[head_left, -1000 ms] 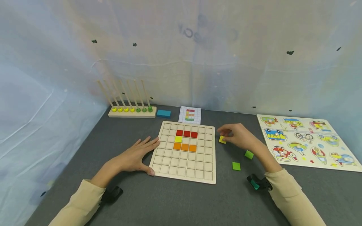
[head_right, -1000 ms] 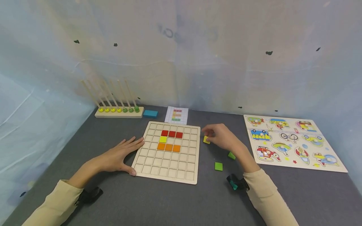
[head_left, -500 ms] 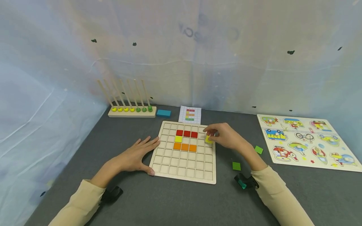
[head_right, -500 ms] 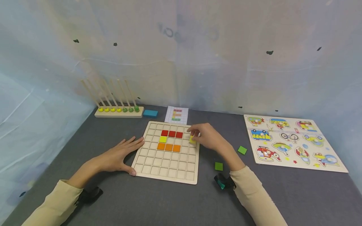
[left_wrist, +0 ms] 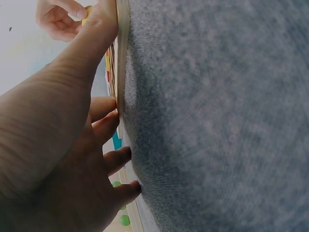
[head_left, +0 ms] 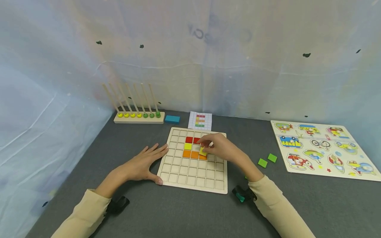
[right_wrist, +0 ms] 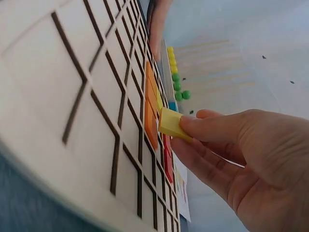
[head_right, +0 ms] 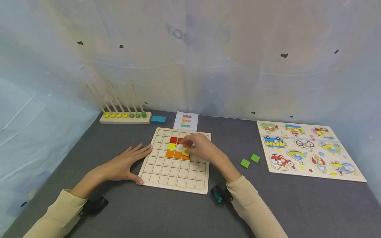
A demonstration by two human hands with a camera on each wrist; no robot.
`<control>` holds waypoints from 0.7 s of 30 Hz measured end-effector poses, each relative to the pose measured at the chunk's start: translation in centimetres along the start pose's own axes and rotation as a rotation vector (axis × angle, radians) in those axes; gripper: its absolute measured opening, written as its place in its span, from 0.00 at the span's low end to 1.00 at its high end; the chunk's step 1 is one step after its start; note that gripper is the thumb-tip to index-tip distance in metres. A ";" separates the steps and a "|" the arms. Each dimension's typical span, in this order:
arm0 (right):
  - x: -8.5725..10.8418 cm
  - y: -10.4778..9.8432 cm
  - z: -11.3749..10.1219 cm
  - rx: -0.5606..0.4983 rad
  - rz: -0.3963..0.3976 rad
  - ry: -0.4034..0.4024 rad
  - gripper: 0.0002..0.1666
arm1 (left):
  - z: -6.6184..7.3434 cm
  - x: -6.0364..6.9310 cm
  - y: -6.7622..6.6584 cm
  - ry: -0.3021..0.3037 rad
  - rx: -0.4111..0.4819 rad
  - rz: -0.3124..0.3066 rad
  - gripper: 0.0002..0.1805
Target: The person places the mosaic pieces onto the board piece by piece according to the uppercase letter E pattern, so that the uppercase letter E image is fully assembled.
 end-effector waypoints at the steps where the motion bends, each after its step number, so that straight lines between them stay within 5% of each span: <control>1: -0.1 0.2 -0.1 0.000 -0.001 -0.005 0.16 | 0.0 0.0 0.0 0.000 -0.001 0.000 0.68; 21: -2.6 3.9 -2.7 -0.018 -0.056 -0.032 0.15 | -0.1 -0.1 0.1 0.003 -0.008 0.004 0.67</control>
Point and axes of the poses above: each hand's wrist, its own x-axis away from the middle knuckle, its own y-axis out of the palm, z = x × y, the point moved 4 cm from there along -x, towards the middle knuckle, and after that the axes turned 7 degrees about -y, right-handed, at the moved point
